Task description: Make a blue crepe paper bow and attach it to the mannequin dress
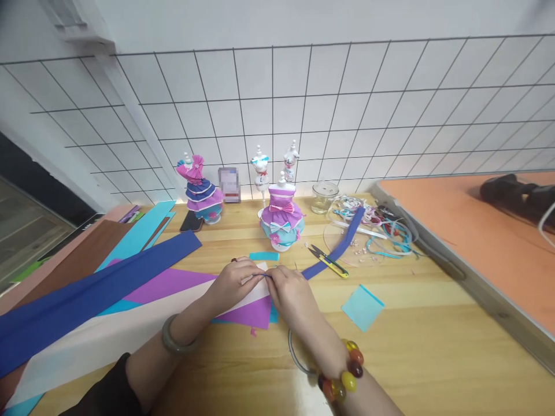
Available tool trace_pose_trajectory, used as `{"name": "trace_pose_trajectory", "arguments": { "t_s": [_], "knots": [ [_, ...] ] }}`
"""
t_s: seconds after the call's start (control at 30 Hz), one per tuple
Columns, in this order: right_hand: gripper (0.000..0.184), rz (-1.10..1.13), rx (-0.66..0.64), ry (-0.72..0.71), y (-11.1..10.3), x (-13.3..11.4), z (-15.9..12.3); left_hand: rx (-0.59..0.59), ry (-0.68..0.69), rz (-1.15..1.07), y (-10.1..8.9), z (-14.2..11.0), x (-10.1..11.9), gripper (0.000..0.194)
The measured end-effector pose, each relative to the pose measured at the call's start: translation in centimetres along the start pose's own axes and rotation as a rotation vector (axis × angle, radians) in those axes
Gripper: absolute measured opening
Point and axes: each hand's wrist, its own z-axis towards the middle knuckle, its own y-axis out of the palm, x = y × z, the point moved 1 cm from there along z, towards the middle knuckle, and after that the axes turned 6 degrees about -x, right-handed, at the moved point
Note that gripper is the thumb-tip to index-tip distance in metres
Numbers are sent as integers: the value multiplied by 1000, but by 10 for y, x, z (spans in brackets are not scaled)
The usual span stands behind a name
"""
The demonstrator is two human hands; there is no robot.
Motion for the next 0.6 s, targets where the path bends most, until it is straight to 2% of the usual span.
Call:
{"name": "trace_pose_trajectory", "arguments": {
  "t_s": [0.17,0.3,0.47,0.6],
  "knots": [
    [24,98,8,35,-3,-1,0,9,-14,17,-2,0,2,22],
    [29,210,20,76,-11,6,-1,27,-101,-23,-5,1,2,21],
    [37,484,120,212,-50,24,-10,27,-246,-154,-7,1,-3,21],
    [40,532,194,319,-81,38,-25,35,-326,-304,-6,1,-5,21]
  ]
}}
